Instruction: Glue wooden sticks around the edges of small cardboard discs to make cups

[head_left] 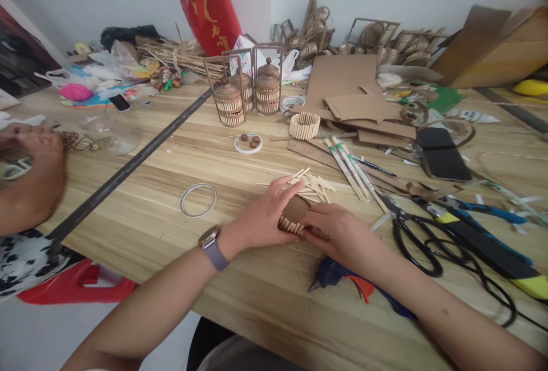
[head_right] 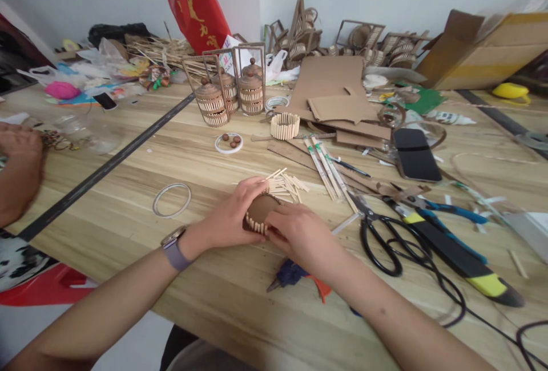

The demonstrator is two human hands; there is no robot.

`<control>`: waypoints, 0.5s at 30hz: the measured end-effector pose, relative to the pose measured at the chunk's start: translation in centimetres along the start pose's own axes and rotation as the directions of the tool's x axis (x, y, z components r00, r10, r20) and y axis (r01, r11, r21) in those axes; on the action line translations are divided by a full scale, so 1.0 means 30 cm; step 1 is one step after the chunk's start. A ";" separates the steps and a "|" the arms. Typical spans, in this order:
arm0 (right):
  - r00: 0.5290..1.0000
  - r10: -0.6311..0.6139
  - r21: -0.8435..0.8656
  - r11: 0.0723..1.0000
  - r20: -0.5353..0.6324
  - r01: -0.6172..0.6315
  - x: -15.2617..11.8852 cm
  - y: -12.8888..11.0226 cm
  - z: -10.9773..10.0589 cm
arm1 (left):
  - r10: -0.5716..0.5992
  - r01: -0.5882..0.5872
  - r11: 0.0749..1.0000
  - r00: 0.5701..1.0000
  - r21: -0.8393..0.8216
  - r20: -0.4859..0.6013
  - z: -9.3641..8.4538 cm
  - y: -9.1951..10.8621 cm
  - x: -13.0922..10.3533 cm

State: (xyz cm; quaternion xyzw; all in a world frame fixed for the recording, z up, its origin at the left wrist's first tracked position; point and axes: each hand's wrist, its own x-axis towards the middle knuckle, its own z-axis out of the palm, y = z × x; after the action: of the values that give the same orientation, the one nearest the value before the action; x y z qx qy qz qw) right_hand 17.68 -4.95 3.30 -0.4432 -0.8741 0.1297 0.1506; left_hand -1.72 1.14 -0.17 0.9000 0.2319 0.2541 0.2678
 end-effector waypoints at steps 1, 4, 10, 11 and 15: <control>1.000 -0.004 -0.011 1.000 0.001 0.004 0.000 0.002 0.002 | -0.001 0.001 1.000 1.000 0.011 -0.006 0.001 0.003 0.000; 1.000 -0.007 -0.033 0.999 0.016 0.007 -0.001 0.007 0.007 | -0.008 0.010 0.999 0.999 0.038 -0.039 0.007 0.013 0.001; 0.999 -0.004 -0.050 0.999 0.044 0.006 0.000 0.005 0.002 | -0.018 0.022 0.998 0.998 0.051 -0.063 0.022 0.026 -0.001; 0.999 -0.001 -0.050 0.999 0.045 0.003 0.000 0.005 0.001 | -0.033 0.036 0.998 0.998 0.051 -0.062 0.024 0.028 -0.002; 0.999 0.000 -0.055 0.998 0.039 0.002 0.000 0.001 0.002 | -0.069 0.073 0.996 0.995 0.053 -0.069 0.029 0.035 -0.004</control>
State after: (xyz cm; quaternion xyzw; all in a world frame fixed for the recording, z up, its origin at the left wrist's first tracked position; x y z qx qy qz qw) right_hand 17.68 -4.94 3.24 -0.4441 -0.8804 0.1141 0.1213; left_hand -1.01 -0.02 -0.22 0.8892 0.2796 0.2677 0.2437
